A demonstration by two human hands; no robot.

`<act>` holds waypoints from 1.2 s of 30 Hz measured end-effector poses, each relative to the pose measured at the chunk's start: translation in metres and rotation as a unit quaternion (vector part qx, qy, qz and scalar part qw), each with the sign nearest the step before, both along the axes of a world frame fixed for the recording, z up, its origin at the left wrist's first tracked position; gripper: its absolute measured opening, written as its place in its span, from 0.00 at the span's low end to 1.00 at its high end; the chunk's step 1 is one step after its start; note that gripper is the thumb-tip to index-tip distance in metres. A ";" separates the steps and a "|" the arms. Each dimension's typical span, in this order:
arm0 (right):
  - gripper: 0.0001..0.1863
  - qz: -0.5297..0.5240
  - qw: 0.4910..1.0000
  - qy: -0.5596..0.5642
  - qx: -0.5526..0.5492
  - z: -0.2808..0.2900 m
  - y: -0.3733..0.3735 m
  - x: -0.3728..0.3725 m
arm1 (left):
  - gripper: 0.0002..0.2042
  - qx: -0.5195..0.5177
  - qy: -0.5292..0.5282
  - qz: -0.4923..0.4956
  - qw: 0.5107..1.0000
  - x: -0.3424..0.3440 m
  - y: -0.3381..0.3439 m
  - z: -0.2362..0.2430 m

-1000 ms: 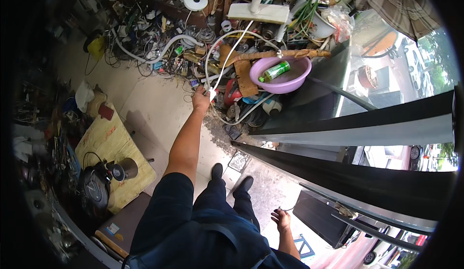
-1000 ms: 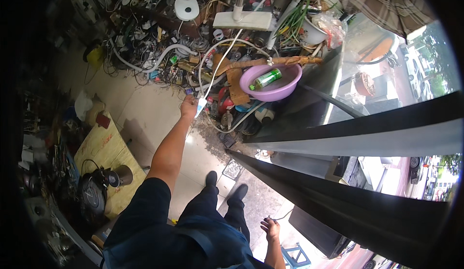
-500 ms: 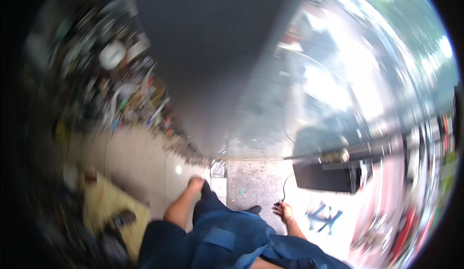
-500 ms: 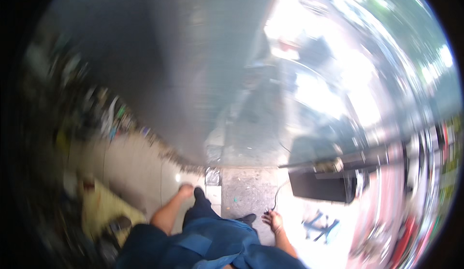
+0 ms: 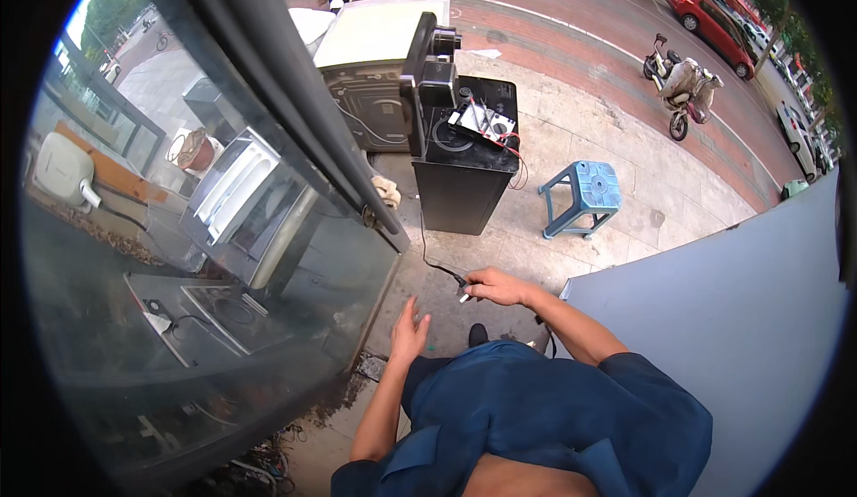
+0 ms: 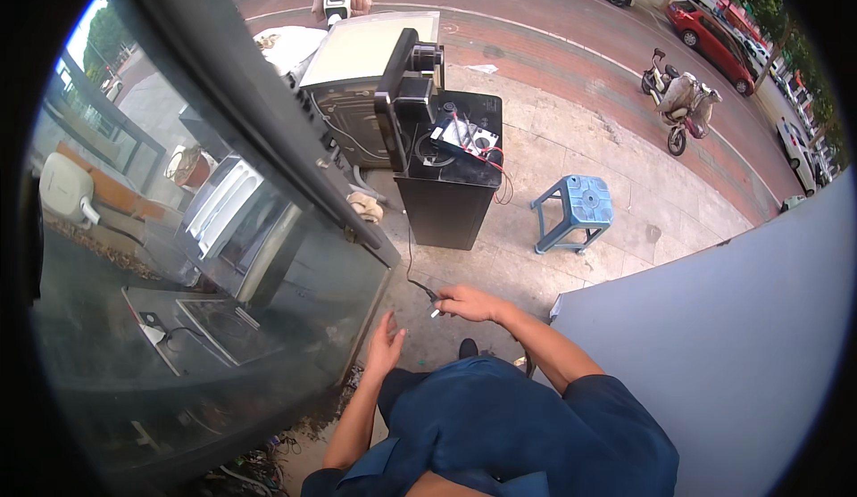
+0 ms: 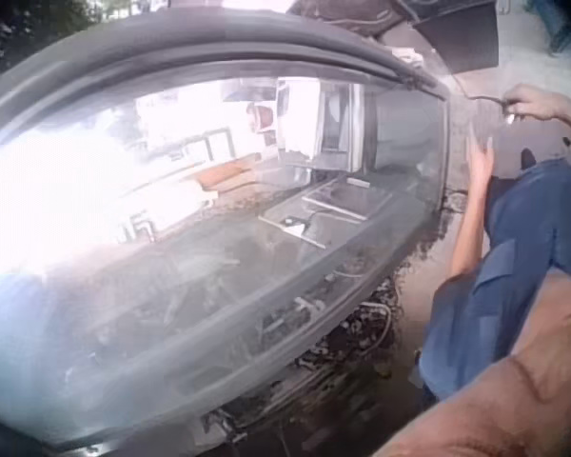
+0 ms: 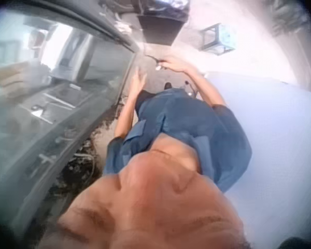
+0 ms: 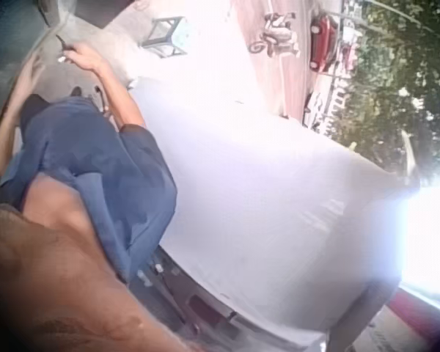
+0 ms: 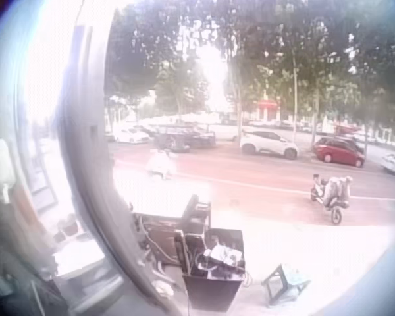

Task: The person uses a multimeter to test a circular electronic component on a cluttered workbench, then moves to a scooter to test its electrical system. The person connects multimeter probes to wires on the component and later to the scooter's battery terminals.

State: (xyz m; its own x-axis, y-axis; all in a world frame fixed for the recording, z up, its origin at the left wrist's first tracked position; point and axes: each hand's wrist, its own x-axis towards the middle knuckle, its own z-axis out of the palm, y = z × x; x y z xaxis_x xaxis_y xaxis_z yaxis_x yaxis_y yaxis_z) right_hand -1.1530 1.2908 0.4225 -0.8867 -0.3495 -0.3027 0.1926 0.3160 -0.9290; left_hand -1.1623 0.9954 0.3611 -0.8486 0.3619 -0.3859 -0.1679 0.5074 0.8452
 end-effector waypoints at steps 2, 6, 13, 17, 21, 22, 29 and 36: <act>0.23 0.041 0.993 0.087 0.064 0.026 0.026 -0.027 | 0.31 0.003 0.190 -0.041 0.981 -0.030 0.054 0.038; 0.21 0.104 0.981 0.142 0.078 0.050 0.079 -0.092 | 0.33 0.054 0.273 -0.089 0.956 -0.098 0.130 0.050; 0.19 0.048 0.982 -0.046 -0.176 0.037 0.184 -0.176 | 0.18 0.099 0.352 -0.093 0.926 -0.207 0.217 0.002; 0.24 -0.075 0.995 -0.058 0.040 0.010 0.241 -0.229 | 0.05 0.085 0.383 -0.025 0.919 -0.254 0.259 -0.014; 0.13 -0.140 0.924 0.198 0.295 -0.014 0.294 -0.292 | 0.07 0.026 0.272 0.085 0.958 -0.272 0.263 -0.031; 0.12 -0.118 0.904 0.246 0.330 -0.026 0.305 -0.305 | 0.08 0.014 0.257 0.101 0.961 -0.277 0.265 -0.032; 0.24 0.248 0.775 0.433 0.388 -0.049 0.343 -0.420 | 0.09 -0.157 0.234 0.216 0.935 -0.308 0.330 -0.048; 0.19 0.338 0.698 0.558 0.295 -0.084 0.365 -0.482 | 0.09 -0.376 0.240 0.298 0.844 -0.363 0.393 -0.065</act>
